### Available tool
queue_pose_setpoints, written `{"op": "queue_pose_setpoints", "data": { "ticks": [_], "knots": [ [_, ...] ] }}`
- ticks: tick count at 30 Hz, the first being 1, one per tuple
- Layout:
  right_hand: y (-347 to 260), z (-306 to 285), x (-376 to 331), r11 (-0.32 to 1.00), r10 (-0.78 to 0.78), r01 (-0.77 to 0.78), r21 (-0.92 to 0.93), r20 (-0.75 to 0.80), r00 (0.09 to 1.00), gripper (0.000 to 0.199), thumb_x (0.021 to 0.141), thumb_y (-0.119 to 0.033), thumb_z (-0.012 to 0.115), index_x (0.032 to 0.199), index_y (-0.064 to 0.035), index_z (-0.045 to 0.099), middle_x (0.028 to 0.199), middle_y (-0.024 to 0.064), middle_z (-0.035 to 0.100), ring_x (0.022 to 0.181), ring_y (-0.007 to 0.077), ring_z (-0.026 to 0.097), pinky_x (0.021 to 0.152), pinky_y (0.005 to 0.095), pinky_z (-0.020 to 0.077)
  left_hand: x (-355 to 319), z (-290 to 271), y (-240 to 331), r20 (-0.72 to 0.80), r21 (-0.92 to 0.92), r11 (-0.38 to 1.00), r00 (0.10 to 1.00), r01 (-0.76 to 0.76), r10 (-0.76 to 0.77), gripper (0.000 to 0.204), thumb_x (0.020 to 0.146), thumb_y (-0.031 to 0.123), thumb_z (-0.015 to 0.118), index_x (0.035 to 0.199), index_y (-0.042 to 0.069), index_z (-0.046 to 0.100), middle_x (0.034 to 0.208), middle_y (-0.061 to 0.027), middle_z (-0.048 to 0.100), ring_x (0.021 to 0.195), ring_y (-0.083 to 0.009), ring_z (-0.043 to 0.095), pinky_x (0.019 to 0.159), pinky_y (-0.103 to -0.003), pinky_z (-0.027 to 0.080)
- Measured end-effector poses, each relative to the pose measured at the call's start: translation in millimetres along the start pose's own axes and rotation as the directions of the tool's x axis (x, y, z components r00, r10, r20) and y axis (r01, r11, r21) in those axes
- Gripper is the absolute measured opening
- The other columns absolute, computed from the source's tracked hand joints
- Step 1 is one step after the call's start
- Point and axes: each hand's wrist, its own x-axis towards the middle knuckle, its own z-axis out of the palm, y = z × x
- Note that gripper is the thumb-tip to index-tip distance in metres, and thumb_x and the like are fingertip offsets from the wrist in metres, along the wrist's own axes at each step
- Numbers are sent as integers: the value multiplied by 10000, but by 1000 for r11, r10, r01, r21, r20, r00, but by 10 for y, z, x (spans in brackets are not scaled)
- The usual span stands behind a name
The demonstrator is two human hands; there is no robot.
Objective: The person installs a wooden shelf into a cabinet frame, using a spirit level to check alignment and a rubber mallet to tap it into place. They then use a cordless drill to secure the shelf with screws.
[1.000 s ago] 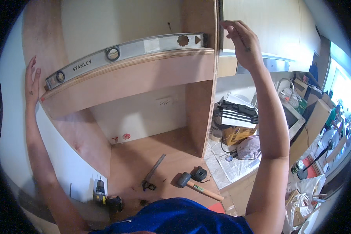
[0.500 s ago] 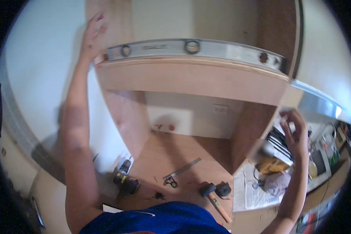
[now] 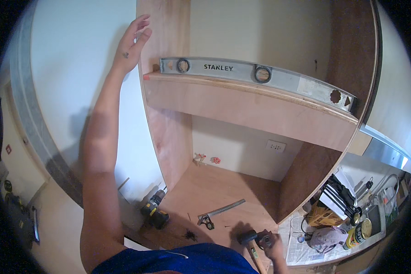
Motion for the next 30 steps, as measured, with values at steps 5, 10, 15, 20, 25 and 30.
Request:
{"op": "queue_pose_setpoints", "data": {
  "ticks": [5,10,15,20,25,30],
  "knots": [
    [335,649,-449,984,175,-177,-28,-56,983,536,749,-274,853,1215,-64,690,1111,260,635,1061,448,619,923,505,526,78,402,282,137,-97,991,985,-93,106,537,1000,414,664,1448,137,560,1337,-134,644,1276,-264,594,1077,-406,447],
    [492,795,-675,971,150,-146,-187,12,989,584,740,-252,835,1269,-65,673,1243,252,591,1124,431,603,949,488,526,131,1022,806,460,-61,967,853,-249,249,579,947,483,707,1391,124,612,1262,-182,673,1167,-340,651,981,-434,518],
    [437,796,-685,970,232,-233,-73,-30,972,563,772,-223,793,1302,-93,650,1263,235,591,1173,426,567,1002,488,483,197,1454,1105,637,-88,974,740,-207,215,608,962,549,660,1399,130,611,1235,-179,697,1141,-344,660,974,-440,520],
    [455,769,-908,966,256,-257,-27,-33,966,505,791,-253,777,1254,-96,651,1227,229,613,1134,441,580,985,511,485,319,1577,1296,704,-153,983,687,-102,180,526,1034,505,581,1361,96,634,1200,-135,721,1129,-290,667,987,-401,515],
    [587,902,-1096,942,331,-329,-73,30,943,471,794,-325,779,1198,-116,655,1172,218,631,1140,429,604,951,538,497,560,1558,1172,617,-231,967,752,-111,233,545,1053,551,507,1316,112,691,1304,-132,704,1207,-298,646,1034,-402,491],
    [644,1030,-979,941,337,-335,-54,53,940,431,792,-343,791,1118,-91,666,1050,215,663,1020,444,649,860,553,529,482,1511,1126,624,-253,949,718,-189,309,590,1050,570,494,1353,92,661,1329,-147,685,1246,-322,624,1072,-409,472]
  ]
}}
